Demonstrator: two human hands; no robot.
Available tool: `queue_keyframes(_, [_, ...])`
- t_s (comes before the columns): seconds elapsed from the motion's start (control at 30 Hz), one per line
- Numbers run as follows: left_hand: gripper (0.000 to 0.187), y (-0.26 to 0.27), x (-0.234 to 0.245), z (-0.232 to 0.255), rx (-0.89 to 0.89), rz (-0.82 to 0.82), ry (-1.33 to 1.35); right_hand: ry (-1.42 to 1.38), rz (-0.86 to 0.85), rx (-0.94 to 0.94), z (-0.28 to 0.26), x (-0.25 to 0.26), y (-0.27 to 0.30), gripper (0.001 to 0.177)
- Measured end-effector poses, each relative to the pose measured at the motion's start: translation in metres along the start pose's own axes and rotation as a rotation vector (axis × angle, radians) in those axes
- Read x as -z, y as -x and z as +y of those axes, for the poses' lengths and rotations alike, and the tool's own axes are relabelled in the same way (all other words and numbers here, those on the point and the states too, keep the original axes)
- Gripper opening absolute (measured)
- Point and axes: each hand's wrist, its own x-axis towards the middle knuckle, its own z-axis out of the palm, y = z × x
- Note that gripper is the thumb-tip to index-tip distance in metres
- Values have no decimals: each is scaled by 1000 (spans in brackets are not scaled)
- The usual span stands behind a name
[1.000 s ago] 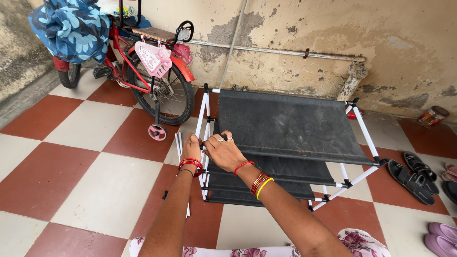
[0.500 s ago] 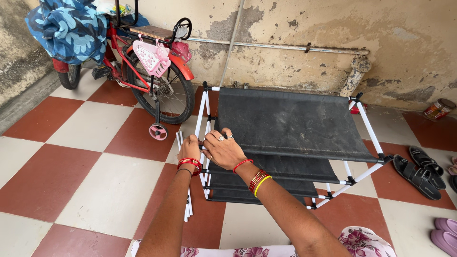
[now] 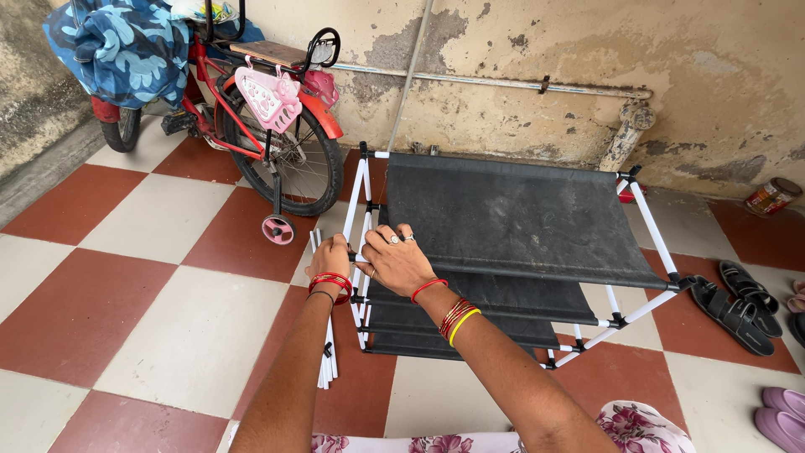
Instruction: The person disassembles a shoe rack by detaching plastic connectors and poles from the frame, pulling rods out of the fabric shelf sleeves, and placing the parts on the floor by hand.
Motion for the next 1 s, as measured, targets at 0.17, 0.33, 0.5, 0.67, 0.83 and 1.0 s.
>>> queue_keyframes(0.17, [54,-4,1,0,26,-6,2,-21,-44,-21,0,5,-3,44])
queue_keyframes(0.33, [55,-25,2,-12,63,3,56,-15,-14,-49,0,16,-7,48])
queue_keyframes(0.5, [50,-64,41,-59,101,-121,444,-65,142,-91,17,41,1,48])
queue_keyframes(0.67, [48,-75,4,-59,44,-136,599,-118,138,-103,13,45,-5,47])
queue_keyframes(0.83, [51,-62,-15,-52,-25,-88,588,-131,154,-117,8,36,-3,46])
queue_keyframes(1.0, [54,-44,-27,-45,-38,-18,491,-202,155,-147,5,30,-1,42])
